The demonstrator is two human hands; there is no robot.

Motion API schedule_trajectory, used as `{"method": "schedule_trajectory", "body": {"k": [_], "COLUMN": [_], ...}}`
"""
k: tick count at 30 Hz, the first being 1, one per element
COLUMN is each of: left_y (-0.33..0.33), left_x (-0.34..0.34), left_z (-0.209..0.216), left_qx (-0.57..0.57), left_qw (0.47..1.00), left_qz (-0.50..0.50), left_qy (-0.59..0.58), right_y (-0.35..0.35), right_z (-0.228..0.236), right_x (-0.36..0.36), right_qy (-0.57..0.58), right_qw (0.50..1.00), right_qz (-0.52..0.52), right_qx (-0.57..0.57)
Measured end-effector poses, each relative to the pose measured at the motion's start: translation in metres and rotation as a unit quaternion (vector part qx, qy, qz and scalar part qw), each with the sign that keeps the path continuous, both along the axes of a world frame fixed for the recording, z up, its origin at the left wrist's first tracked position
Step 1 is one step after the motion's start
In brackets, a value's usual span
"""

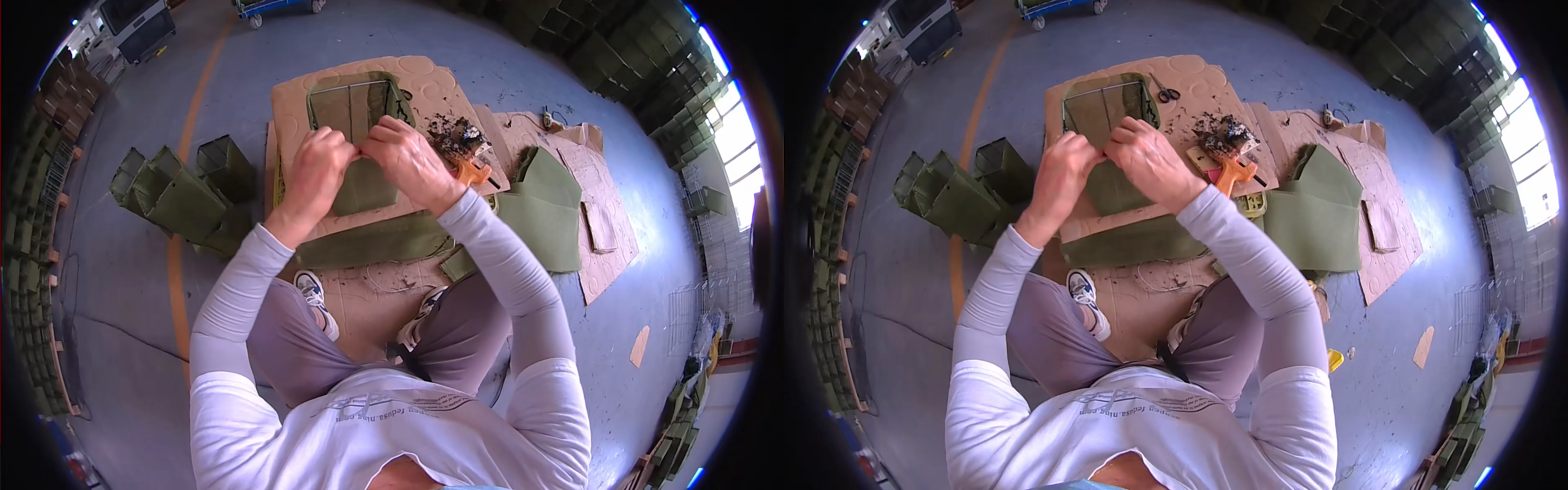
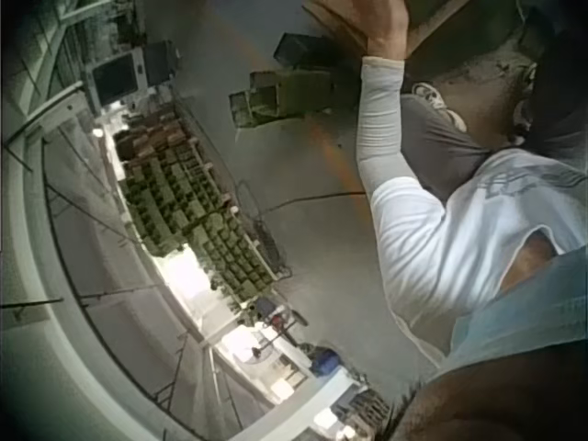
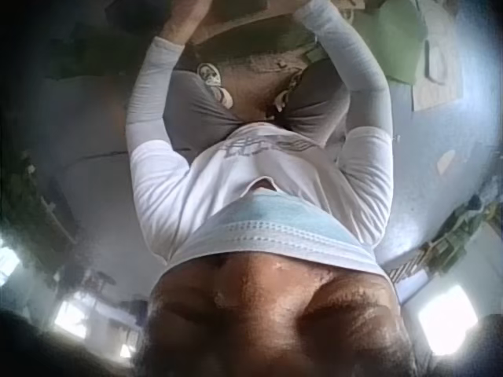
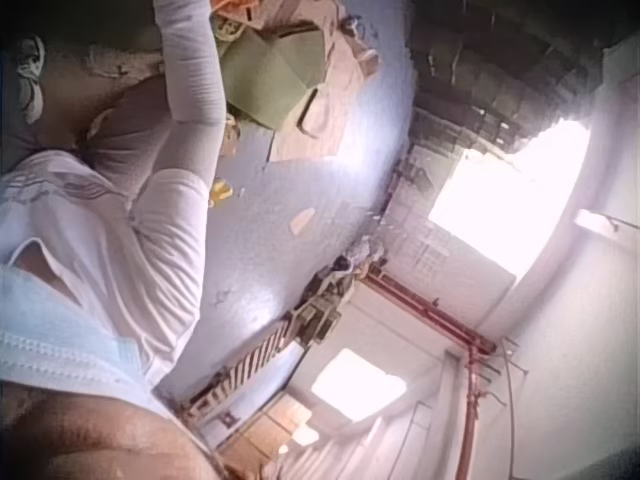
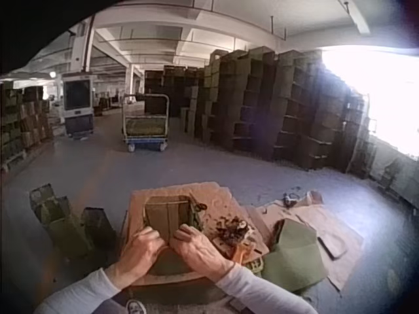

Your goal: The person sits on the floor and assembles a green fabric-covered box. They fold the fabric over the edges of a wire frame and secure it using a hot glue gun. The person repeatedly applies glue and presses the fabric to attach it to the frame.

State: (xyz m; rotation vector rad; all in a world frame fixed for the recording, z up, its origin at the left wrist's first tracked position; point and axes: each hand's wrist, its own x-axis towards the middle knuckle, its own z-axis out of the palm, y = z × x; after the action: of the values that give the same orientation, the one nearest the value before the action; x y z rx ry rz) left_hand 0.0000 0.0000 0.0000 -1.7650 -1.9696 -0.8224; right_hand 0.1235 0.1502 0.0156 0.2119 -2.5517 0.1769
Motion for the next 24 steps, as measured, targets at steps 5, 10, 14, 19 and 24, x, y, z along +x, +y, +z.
{"method": "schedule_trajectory", "body": {"k": [5,10,14,19,24], "left_y": [0.012,0.005,-0.047,-0.073,-0.049], "left_x": [-0.01,-0.024,0.017,0.017,-0.007], "left_z": [0.034,0.042,0.037,-0.025,-0.025], "left_qx": [-0.107,-0.042,0.197,0.15,0.145], "left_qw": [0.981,0.998,0.957,0.975,0.976], "left_qz": [-0.064,-0.04,0.043,-0.034,-0.03], "left_qy": [-0.149,0.034,0.209,0.16,0.161], "right_y": [0.023,0.021,-0.001,-0.022,-0.025], "right_z": [0.009,0.029,0.02,-0.039,-0.041], "right_x": [-0.01,-0.014,0.046,0.057,0.029], "right_qy": [-0.09,-0.036,0.176,0.176,0.171], "right_qw": [0.99,0.999,0.983,0.984,0.984], "right_qz": [0.085,0.032,-0.015,-0.018,-0.047], "right_qx": [-0.066,0.002,0.047,0.022,0.002]}}
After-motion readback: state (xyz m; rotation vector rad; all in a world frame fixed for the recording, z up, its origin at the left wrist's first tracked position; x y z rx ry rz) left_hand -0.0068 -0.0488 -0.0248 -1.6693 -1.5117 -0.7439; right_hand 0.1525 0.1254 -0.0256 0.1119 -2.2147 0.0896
